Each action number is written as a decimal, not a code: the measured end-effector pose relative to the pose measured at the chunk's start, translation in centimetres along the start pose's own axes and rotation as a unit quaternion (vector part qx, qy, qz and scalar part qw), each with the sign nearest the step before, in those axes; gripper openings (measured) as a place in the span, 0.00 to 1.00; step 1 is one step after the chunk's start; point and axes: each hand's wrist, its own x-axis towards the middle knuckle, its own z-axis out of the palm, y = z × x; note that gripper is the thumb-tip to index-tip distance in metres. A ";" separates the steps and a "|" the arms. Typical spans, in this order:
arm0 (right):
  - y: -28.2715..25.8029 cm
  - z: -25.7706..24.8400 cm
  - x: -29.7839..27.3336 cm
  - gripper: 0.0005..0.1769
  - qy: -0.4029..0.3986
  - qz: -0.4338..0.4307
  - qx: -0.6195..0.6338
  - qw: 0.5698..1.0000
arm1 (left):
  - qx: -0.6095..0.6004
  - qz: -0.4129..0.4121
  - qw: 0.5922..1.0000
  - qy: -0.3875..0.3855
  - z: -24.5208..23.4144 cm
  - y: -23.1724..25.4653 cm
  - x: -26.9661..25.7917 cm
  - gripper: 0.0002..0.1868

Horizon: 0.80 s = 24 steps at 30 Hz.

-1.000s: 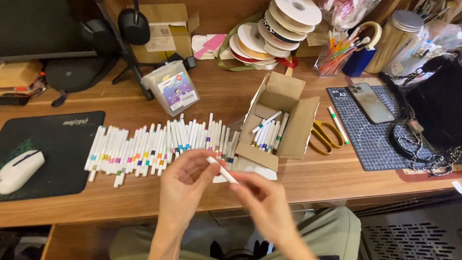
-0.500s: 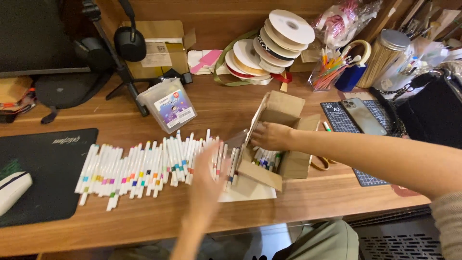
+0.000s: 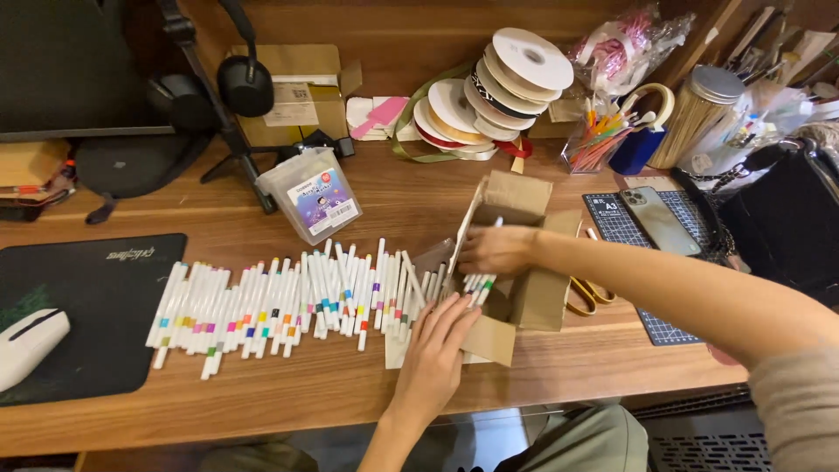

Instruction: Sorting and arranging a large set of colored pens from boxes onto a desk in a neat row.

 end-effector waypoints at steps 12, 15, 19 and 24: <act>-3.2 -15.1 -11.5 0.20 0.258 0.163 -0.140 0.942 | -0.197 -0.177 0.963 -0.053 0.2 2.9 3.2 0.25; -1.2 -14.3 -12.5 0.05 0.283 0.169 -0.171 0.929 | -0.243 -0.245 0.939 -0.005 3.5 -0.7 4.8 0.20; 3.3 -14.7 -14.4 0.10 0.288 0.150 -0.178 0.929 | -0.269 -0.305 0.908 0.097 3.1 -1.3 9.4 0.10; 0.7 -23.2 -12.3 0.33 0.297 0.469 0.092 0.826 | -0.461 -0.355 0.805 0.117 -1.5 2.9 14.1 0.16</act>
